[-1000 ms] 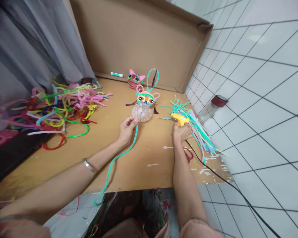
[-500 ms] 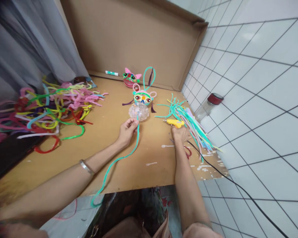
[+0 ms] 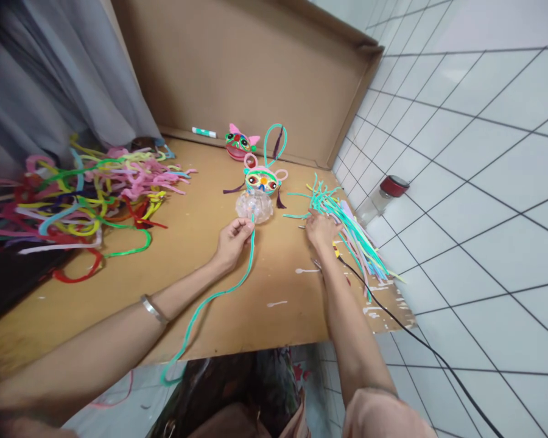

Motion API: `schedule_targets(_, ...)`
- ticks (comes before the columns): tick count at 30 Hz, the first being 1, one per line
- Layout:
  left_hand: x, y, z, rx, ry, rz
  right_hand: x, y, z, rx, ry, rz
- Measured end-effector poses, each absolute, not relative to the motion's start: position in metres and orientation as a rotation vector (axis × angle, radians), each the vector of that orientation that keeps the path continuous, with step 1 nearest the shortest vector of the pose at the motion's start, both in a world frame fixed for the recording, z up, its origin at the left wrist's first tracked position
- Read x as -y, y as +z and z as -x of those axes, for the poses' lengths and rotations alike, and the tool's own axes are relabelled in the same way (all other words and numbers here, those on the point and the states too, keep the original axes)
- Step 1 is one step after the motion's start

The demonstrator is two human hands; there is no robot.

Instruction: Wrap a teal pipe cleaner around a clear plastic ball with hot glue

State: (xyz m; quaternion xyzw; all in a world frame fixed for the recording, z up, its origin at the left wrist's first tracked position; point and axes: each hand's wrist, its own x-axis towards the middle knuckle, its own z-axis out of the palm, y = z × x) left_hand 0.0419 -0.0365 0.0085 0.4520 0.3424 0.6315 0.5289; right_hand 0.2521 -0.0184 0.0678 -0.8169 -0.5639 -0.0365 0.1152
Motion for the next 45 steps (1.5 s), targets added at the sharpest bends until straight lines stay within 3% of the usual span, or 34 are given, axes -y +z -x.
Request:
schedule_targets(13, 0.035, 0.006, -0.044, -0.797, 1.474, -1.042, -0.057, 0.057, -0.274, 1.594, -0.006, 2.422)
schedule_targets(20, 0.036, 0.009, -0.042, -0.742, 1.462, -1.045, -0.023, 0.062, -0.237, 1.583, -0.254, 2.017)
schedule_targets(23, 0.035, 0.010, -0.041, -0.717, 1.442, -1.018, -0.001, 0.046, -0.205, 1.690, -0.257, 1.571)
schedule_targets(30, 0.030, 0.017, -0.036, -0.642, 1.439, -0.870, 0.030, 0.017, -0.172, 1.872, -0.237, 1.127)
schedule_targets(45, 0.039, 0.027, -0.037, -0.555, 1.359, -0.774, 0.041, 0.023, -0.161, 1.720, -0.285, 0.946)
